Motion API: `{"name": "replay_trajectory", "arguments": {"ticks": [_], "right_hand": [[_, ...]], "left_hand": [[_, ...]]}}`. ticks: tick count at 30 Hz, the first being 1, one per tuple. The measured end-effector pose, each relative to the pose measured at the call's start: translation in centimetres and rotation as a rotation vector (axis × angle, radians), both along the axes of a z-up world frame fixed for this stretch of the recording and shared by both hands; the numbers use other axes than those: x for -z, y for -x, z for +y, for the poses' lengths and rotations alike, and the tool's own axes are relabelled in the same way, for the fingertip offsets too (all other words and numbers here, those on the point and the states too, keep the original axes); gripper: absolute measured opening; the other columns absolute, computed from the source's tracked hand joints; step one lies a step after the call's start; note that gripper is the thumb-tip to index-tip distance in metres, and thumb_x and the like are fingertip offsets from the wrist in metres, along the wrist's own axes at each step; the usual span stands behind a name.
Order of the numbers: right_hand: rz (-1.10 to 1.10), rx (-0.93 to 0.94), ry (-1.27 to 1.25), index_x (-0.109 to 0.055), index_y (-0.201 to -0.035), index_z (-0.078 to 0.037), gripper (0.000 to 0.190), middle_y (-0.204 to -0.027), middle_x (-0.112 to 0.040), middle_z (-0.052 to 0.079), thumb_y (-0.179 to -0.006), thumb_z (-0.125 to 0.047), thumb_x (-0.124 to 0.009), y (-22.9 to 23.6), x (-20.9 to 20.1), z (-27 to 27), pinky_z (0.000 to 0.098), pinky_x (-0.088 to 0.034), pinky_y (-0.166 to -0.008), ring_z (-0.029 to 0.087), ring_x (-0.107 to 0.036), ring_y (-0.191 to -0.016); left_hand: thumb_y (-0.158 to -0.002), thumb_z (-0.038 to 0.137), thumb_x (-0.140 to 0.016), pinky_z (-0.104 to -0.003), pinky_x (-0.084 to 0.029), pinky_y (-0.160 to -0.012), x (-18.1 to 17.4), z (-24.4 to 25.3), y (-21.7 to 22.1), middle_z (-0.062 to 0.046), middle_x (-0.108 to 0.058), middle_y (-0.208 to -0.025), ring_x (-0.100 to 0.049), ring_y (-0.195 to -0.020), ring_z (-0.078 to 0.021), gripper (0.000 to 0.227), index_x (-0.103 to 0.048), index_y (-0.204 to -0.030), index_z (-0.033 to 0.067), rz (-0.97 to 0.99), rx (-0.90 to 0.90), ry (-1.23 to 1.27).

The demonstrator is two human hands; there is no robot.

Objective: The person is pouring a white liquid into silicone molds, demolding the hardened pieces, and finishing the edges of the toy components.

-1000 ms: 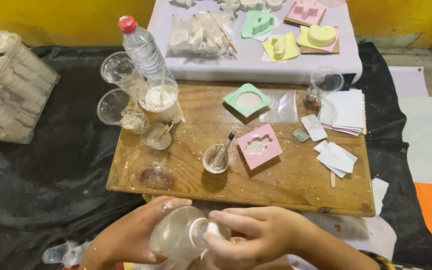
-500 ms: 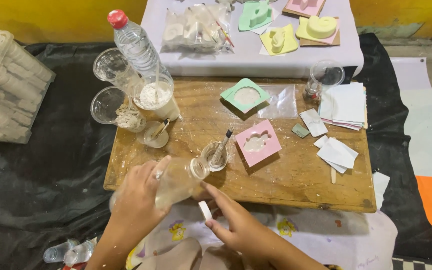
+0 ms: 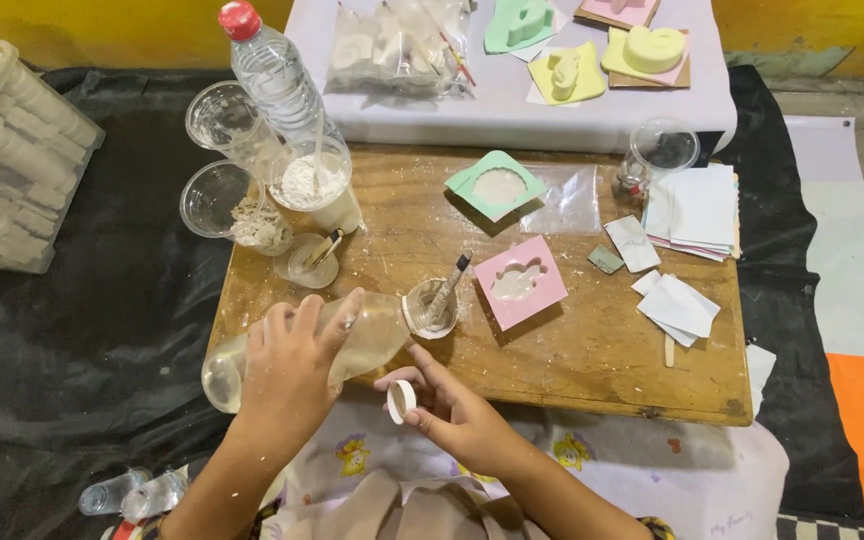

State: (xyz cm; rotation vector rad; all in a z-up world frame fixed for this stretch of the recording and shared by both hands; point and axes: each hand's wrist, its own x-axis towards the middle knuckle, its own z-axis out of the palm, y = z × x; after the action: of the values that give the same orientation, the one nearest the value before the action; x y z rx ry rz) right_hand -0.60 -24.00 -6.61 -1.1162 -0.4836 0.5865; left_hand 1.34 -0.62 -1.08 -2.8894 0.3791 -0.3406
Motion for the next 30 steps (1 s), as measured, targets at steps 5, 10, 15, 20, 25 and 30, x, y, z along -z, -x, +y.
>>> {"name": "replay_trajectory", "arguments": {"ticks": [5,10,15,20,25,30], "right_hand": [[0.072,-0.007,-0.026,-0.011,-0.165,-0.02,0.078,-0.139,-0.058,0.014,-0.103,-0.029,-0.059,-0.1,-0.7,0.2,0.0358,-0.047,-0.105,0.021,-0.059,-0.114],[0.079,0.014,-0.037,-0.013,-0.164,-0.02,0.077,-0.137,-0.059,0.015,-0.103,-0.027,-0.059,0.0,-0.6,0.2,0.0361,-0.048,-0.101,0.022,-0.06,-0.111],[0.09,0.011,-0.054,-0.013,-0.164,-0.018,0.079,-0.138,-0.059,0.016,-0.103,-0.029,-0.06,0.0,-0.7,0.1,0.0371,-0.048,-0.102,0.022,-0.06,-0.112],[0.085,0.007,-0.068,-0.013,-0.164,-0.021,0.075,-0.139,-0.058,0.017,-0.104,-0.023,-0.059,0.0,-0.3,0.1,0.0375,-0.048,-0.104,0.023,-0.06,-0.113],[0.061,0.007,-0.064,-0.015,-0.164,-0.02,0.074,-0.138,-0.059,0.016,-0.104,-0.024,-0.059,0.0,-0.6,0.1,0.0368,-0.047,-0.103,0.022,-0.06,-0.113],[0.107,0.006,-0.034,-0.013,-0.164,-0.017,0.079,-0.138,-0.06,0.015,-0.102,-0.026,-0.06,-0.1,-1.1,0.0,0.035,-0.048,-0.101,0.021,-0.06,-0.113]], "left_hand": [[-0.061,0.026,-0.078,-0.042,-0.045,-0.072,-0.5,-0.2,-0.1,-0.003,-0.052,-0.118,-0.05,-0.091,-0.0293,0.103,-0.034,-0.154,0.0355,0.014,-0.013,-0.068],[-0.06,0.02,-0.074,-0.042,-0.045,-0.073,-0.7,-0.5,0.0,-0.003,-0.054,-0.117,-0.052,-0.091,-0.0296,0.102,-0.034,-0.153,0.037,-0.041,-0.015,-0.121],[-0.061,0.024,-0.077,-0.041,-0.044,-0.072,-1.5,-0.9,-0.1,-0.002,-0.054,-0.113,-0.051,-0.089,-0.0283,0.101,-0.035,-0.152,0.0381,-0.004,-0.032,-0.156],[-0.06,0.025,-0.078,-0.041,-0.045,-0.072,-1.6,-1.0,0.0,-0.002,-0.054,-0.114,-0.052,-0.09,-0.0282,0.103,-0.035,-0.153,0.0389,0.019,-0.042,-0.154],[-0.062,0.021,-0.075,-0.043,-0.045,-0.073,-1.8,-1.0,0.0,-0.002,-0.054,-0.115,-0.052,-0.091,-0.0297,0.1,-0.035,-0.153,0.0391,0.021,-0.042,-0.161],[-0.057,0.031,-0.081,-0.041,-0.045,-0.074,-1.8,-1.0,0.0,-0.002,-0.054,-0.119,-0.053,-0.092,-0.028,0.108,-0.033,-0.153,0.0402,0.003,-0.037,-0.195]]}}
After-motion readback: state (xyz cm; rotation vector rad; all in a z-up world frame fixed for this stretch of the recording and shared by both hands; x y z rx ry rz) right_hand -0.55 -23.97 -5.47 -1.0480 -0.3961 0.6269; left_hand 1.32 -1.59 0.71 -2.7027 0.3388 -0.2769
